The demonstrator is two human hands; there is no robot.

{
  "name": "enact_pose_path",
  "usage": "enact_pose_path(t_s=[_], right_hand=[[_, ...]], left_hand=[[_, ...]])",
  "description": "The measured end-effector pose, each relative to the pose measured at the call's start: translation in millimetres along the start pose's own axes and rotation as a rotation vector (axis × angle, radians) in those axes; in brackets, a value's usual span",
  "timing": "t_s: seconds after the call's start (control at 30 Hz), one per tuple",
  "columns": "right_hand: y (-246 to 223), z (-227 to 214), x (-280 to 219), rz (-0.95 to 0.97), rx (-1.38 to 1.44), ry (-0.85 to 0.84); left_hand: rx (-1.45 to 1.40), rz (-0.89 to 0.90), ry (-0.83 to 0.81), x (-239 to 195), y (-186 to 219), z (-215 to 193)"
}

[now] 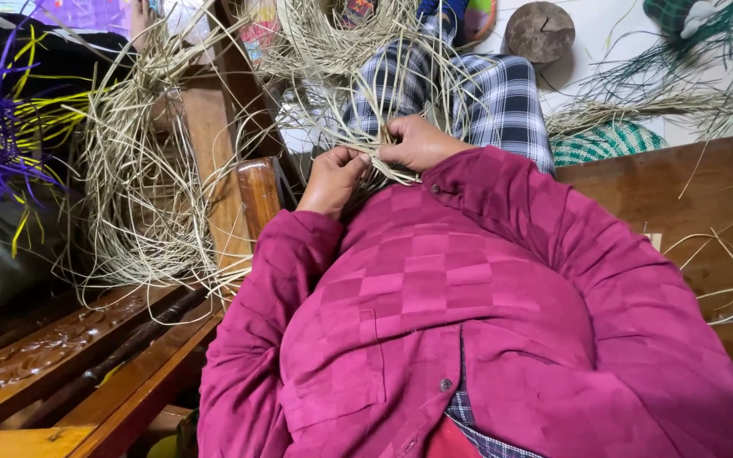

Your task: Weaving details into a straw hat by interlacing dried grass fibers.

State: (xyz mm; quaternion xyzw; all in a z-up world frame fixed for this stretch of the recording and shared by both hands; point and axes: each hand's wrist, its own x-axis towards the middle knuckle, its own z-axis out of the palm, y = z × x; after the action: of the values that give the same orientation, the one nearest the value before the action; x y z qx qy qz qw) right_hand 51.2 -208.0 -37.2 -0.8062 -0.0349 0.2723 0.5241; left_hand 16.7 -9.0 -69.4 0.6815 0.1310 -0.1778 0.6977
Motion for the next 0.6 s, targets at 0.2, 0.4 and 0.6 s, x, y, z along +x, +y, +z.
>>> enact_pose_path(t_s=[0.2, 0.4, 0.6], right_hand=[[2.5, -1.4, 1.0, -0.017, -0.034, 0.0], [9.1, -0.1, 2.5, -0.035, -0.015, 0.017], [0.4, 0.1, -0.3, -0.031, -0.038, 0.017]], left_hand=[[-0.043, -0.006, -0.036, -5.9, 10.0, -1.2], [-0.027, 0.037, -0.041, -2.0, 3.3, -1.1], [-0.055, 0.044, -0.037, -4.6, 9.4, -1.4]])
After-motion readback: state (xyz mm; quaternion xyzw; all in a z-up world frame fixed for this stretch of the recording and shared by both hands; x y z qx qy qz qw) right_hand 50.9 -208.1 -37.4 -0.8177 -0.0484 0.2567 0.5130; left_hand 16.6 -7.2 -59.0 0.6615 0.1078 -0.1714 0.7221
